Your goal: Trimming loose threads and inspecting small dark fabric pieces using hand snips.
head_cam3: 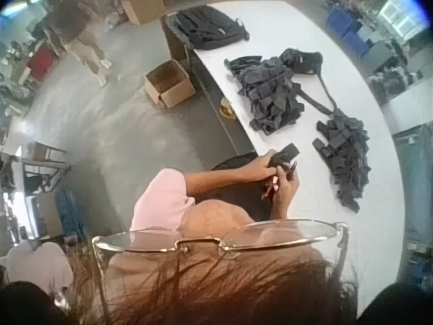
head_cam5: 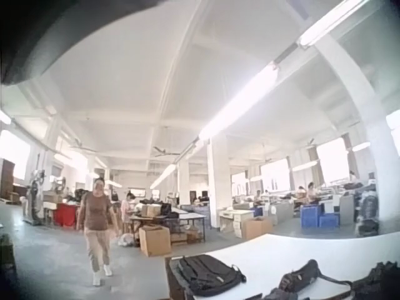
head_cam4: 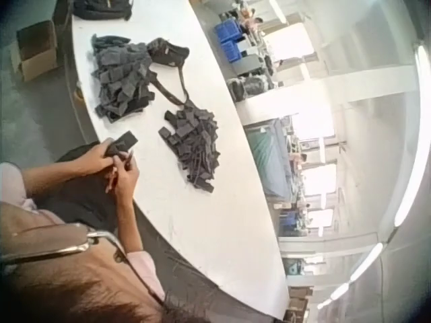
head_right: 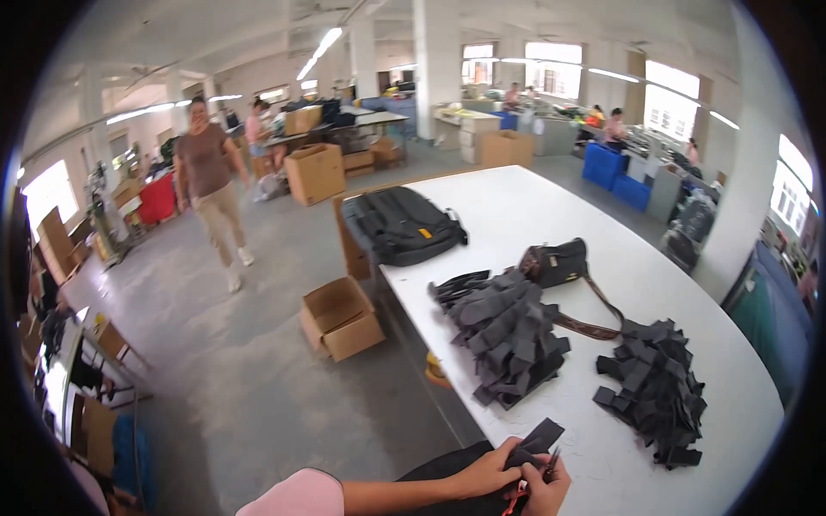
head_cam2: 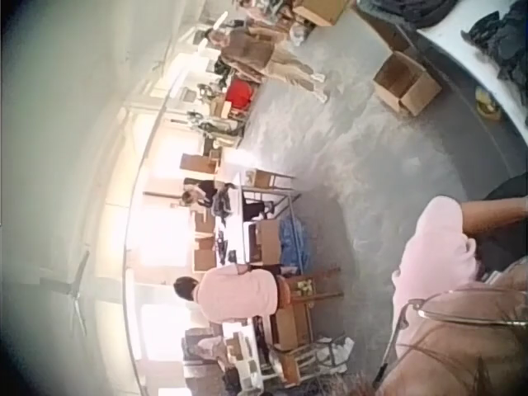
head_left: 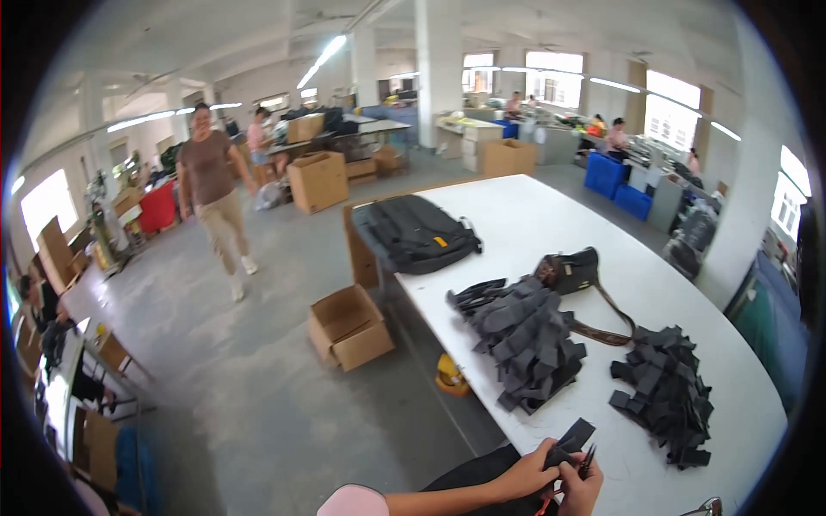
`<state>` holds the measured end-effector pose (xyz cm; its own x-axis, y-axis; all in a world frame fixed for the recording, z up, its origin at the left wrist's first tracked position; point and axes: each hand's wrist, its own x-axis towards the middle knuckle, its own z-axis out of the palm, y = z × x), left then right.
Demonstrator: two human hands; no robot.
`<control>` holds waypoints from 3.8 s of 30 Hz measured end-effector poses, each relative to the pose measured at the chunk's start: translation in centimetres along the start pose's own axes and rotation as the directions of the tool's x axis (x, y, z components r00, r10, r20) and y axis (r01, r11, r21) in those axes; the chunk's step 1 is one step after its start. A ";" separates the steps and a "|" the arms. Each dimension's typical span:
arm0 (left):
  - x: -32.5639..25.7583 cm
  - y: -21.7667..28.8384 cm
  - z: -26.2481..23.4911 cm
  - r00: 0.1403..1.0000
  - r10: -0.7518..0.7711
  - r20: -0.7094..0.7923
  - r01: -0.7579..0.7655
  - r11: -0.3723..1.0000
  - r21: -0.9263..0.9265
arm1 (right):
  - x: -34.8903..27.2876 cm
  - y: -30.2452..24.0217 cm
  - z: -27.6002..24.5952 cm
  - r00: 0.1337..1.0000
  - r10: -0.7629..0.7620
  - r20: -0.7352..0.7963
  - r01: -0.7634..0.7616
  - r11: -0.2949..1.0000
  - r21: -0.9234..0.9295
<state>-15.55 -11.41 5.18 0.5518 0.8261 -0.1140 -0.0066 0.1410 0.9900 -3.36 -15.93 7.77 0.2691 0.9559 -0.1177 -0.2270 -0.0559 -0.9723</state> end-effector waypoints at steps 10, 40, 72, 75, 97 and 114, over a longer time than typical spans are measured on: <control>3.6 -2.9 -0.4 0.978 -0.132 0.161 0.165 0.963 -0.214 | 2.4 0.9 -0.9 0.988 0.082 -0.134 -0.084 0.996 -0.014; 4.9 -0.9 -2.8 0.945 -0.328 -0.010 0.289 0.847 -0.445 | 4.7 4.4 -1.5 0.789 -0.612 0.052 0.401 0.449 -0.799; 5.0 -2.3 -4.4 0.872 -0.400 0.283 0.487 0.641 -0.594 | 6.2 4.3 -1.9 0.680 -0.694 0.236 0.470 0.166 -0.867; 5.1 -2.5 -4.3 0.870 -0.402 0.286 0.490 0.638 -0.594 | 6.0 4.3 -1.9 0.703 -0.662 0.260 0.475 0.165 -0.864; 5.2 -2.5 -3.4 0.826 -0.475 0.303 0.562 0.661 -0.497 | 5.2 5.7 -2.4 0.745 -0.648 0.160 0.430 0.283 -0.858; 5.3 -4.2 -1.6 0.920 -0.334 0.203 0.384 0.873 -0.302 | 5.0 5.8 -3.2 0.978 -0.082 -0.194 0.016 0.947 -0.321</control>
<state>-13.97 -6.78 0.26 0.6797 0.6022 -0.4187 -0.0458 0.6046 0.7952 -0.35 -12.36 0.85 0.4631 0.8832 -0.0741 0.0895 -0.1298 -0.9875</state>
